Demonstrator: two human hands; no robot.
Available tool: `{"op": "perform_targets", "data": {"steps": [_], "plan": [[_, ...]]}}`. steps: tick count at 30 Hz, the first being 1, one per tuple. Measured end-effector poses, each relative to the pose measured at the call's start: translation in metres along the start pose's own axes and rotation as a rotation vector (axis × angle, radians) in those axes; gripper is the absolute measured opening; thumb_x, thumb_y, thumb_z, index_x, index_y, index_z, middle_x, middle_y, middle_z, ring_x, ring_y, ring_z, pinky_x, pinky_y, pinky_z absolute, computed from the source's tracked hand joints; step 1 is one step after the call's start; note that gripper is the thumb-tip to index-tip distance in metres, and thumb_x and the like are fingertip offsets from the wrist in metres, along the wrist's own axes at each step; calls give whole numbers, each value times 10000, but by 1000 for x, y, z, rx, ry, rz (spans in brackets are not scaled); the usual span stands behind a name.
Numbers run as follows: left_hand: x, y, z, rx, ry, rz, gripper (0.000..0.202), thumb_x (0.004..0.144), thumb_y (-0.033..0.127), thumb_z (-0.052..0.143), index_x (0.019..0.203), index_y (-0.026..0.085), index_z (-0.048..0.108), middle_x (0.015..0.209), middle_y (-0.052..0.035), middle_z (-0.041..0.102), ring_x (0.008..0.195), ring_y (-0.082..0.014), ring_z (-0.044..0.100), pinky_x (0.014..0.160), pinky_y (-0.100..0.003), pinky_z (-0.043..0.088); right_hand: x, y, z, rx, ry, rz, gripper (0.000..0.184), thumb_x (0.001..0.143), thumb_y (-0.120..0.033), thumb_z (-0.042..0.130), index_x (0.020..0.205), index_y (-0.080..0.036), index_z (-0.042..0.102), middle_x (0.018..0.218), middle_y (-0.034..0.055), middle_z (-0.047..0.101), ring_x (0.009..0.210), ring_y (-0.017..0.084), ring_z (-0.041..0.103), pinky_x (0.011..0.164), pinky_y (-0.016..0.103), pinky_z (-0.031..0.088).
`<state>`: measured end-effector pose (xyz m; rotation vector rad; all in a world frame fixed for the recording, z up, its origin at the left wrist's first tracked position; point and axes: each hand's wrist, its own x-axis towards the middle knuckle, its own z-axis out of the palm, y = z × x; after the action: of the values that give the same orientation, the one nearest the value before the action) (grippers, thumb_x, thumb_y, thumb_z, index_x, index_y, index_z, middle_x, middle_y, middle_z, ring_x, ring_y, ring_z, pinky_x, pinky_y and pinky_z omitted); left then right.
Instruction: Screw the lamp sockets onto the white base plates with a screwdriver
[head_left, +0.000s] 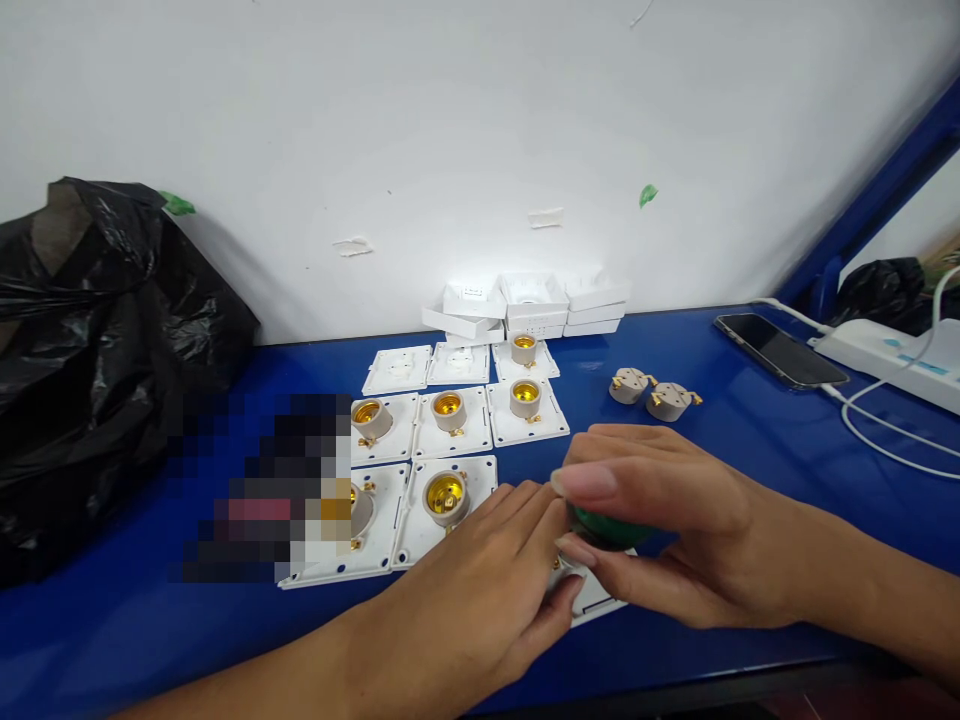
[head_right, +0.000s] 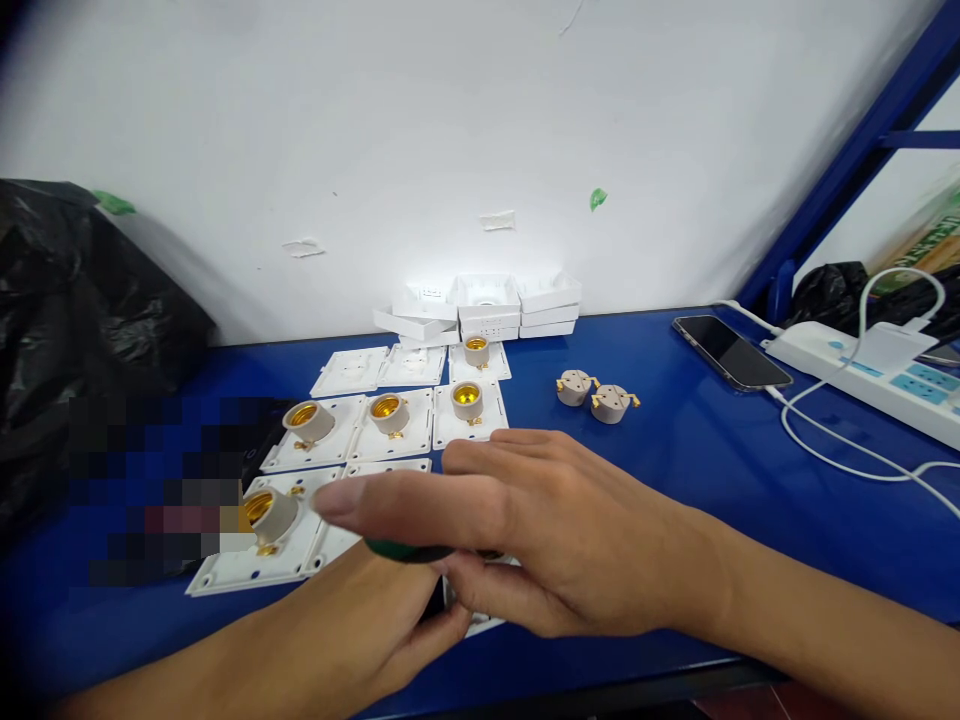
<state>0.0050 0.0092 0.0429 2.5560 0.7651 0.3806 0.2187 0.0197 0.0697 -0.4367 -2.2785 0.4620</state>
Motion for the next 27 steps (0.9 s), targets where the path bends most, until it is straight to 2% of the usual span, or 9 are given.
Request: {"op": "perform_targets", "data": {"steps": [4,9,16,24,27], "plan": [[1,-2,-1,-3,-11,6,152,1011,205,552,1132,149,625,1127,-110,697,1065,-320,674,988,-479,543,-1,1,0,14,-11,-10,568,977,-94,595,1492,-281,445,826,-39,597,751,141,603,733,278,491],[-2,3,-2,-19,-24,-41,143,1027,208,535,1120,175,638,1149,-106,716,1056,-300,684,942,-443,559,-3,2,0,-2,-19,3,589,969,-103,594,1500,-296,430,818,-44,600,730,141,603,714,284,492],[-1,4,-5,-5,-4,-15,137,1023,191,539,1131,170,621,1144,-106,712,1064,-298,670,980,-452,542,-3,2,0,-6,-39,12,613,963,-85,577,1510,-307,413,811,-49,586,718,138,591,712,288,485],[1,2,-3,-19,-5,-6,104,1009,180,568,1064,155,653,1119,-105,708,1036,-308,671,947,-452,542,-3,2,-1,26,-45,10,631,950,-73,600,1509,-302,417,819,-50,550,719,140,554,704,295,459],[0,2,-3,-15,-33,-21,123,1016,192,566,1092,150,654,1130,-114,709,1042,-311,663,960,-459,534,-3,2,-1,24,-39,5,621,957,-85,607,1509,-295,417,817,-50,554,724,141,562,709,292,465]]}}
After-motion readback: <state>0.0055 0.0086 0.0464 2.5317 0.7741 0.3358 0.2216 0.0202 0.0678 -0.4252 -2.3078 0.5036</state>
